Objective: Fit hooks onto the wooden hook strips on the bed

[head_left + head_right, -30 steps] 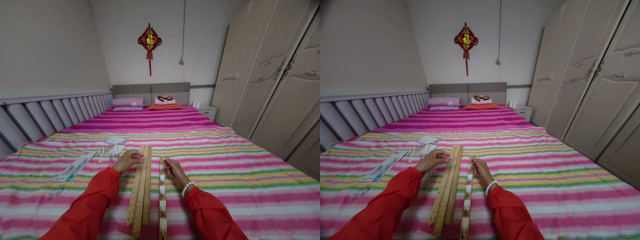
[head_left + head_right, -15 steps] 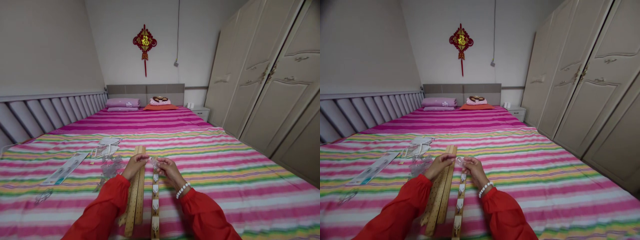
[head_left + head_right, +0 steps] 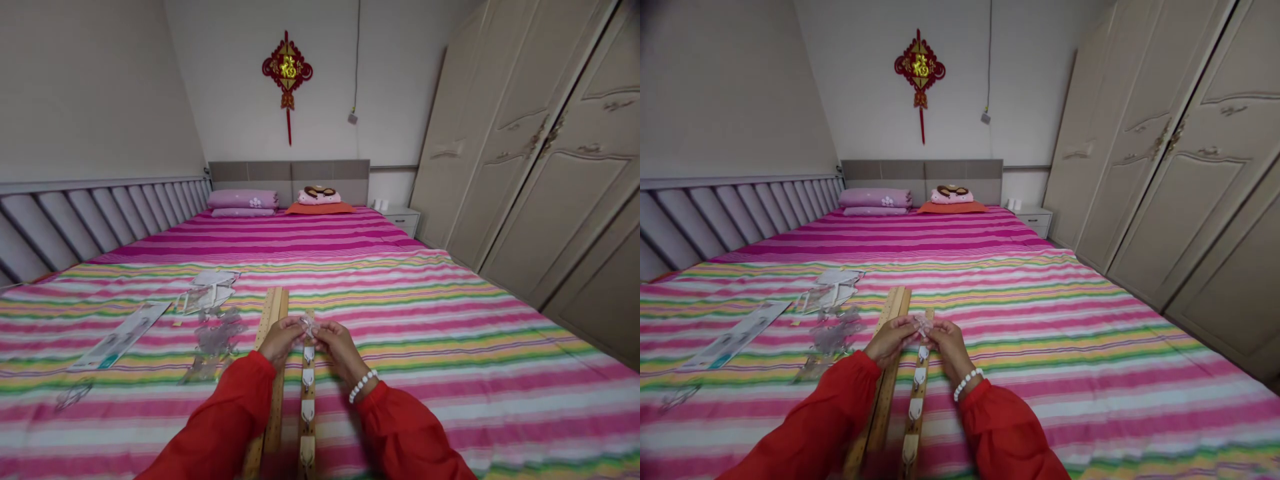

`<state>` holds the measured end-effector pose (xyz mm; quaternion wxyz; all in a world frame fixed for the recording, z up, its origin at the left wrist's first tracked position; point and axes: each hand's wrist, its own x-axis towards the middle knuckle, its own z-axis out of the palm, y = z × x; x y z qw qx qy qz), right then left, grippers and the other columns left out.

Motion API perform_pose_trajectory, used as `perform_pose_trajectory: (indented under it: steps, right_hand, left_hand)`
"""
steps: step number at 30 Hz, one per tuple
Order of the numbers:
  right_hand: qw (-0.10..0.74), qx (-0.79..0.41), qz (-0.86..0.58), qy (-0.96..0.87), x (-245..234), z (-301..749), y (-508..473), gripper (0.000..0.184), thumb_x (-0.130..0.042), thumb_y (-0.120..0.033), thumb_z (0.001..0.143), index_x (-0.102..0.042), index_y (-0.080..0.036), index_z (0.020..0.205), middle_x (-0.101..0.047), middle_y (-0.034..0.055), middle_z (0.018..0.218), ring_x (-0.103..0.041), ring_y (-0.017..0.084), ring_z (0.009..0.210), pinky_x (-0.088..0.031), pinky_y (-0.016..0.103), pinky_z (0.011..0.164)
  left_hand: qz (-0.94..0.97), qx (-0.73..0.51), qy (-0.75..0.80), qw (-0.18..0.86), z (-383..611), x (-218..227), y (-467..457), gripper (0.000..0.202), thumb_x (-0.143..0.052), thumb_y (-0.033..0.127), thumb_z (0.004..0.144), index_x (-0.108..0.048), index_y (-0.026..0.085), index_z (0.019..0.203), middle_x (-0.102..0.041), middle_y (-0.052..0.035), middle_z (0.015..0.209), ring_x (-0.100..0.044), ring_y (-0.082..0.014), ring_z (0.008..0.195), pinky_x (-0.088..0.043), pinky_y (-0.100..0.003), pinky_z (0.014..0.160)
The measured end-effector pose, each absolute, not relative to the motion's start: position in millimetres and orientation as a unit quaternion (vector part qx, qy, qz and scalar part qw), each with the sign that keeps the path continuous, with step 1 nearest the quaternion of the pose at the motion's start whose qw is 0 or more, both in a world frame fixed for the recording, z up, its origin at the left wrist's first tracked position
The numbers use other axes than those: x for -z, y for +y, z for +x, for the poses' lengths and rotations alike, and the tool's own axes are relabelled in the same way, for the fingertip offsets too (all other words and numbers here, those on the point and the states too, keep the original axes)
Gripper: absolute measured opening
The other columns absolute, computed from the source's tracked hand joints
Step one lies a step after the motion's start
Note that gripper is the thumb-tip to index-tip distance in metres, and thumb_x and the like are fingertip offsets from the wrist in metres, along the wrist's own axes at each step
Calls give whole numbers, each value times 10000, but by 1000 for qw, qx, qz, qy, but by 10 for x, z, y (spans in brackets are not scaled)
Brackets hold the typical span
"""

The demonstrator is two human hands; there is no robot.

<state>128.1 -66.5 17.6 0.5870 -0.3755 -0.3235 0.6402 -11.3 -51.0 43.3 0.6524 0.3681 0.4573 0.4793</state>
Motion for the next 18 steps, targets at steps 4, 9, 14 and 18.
perform_pose_trajectory:
  steps: [4, 9, 14, 18]
  right_hand:
    - [593, -627, -392, -319, -164, 1335, -547, 187, -767, -238, 540, -667, -125, 652, -641, 3, 536, -530, 74, 445, -398, 169, 420]
    - [564, -622, -415, -351, -205, 1409, -346, 175, -719, -228, 612, -693, -141, 762, -640, -4, 544, -528, 85, 416, -379, 181, 381]
    - [534, -617, -407, -409, -251, 1430, -174, 182, -718, -197, 625, -690, -146, 797, -613, -31, 477, -481, 72, 371, -391, 186, 390]
    - [577, -614, -408, -352, -206, 1423, -49, 196, -739, -156, 578, -666, -152, 759, -612, -26, 476, -528, 87, 415, -428, 190, 421]
  left_hand:
    - [381, -448, 472, 656, -83, -443, -486, 320, -831, 165, 528, -696, 131, 816, -697, -39, 759, -635, -106, 697, -498, -215, 702]
    - [403, -440, 495, 632, -107, -459, -350, 227, -756, 305, 648, -702, 128, 779, -698, -53, 739, -632, -118, 699, -487, -208, 649]
    - [472, -426, 500, 588, -111, -424, -115, 263, -835, 231, 511, -675, 108, 680, -645, -5, 575, -570, -94, 552, -451, -208, 569]
    - [424, -447, 524, 588, -58, -415, 29, 240, -825, 131, 503, -635, 120, 648, -624, 9, 566, -590, -102, 551, -486, -234, 601]
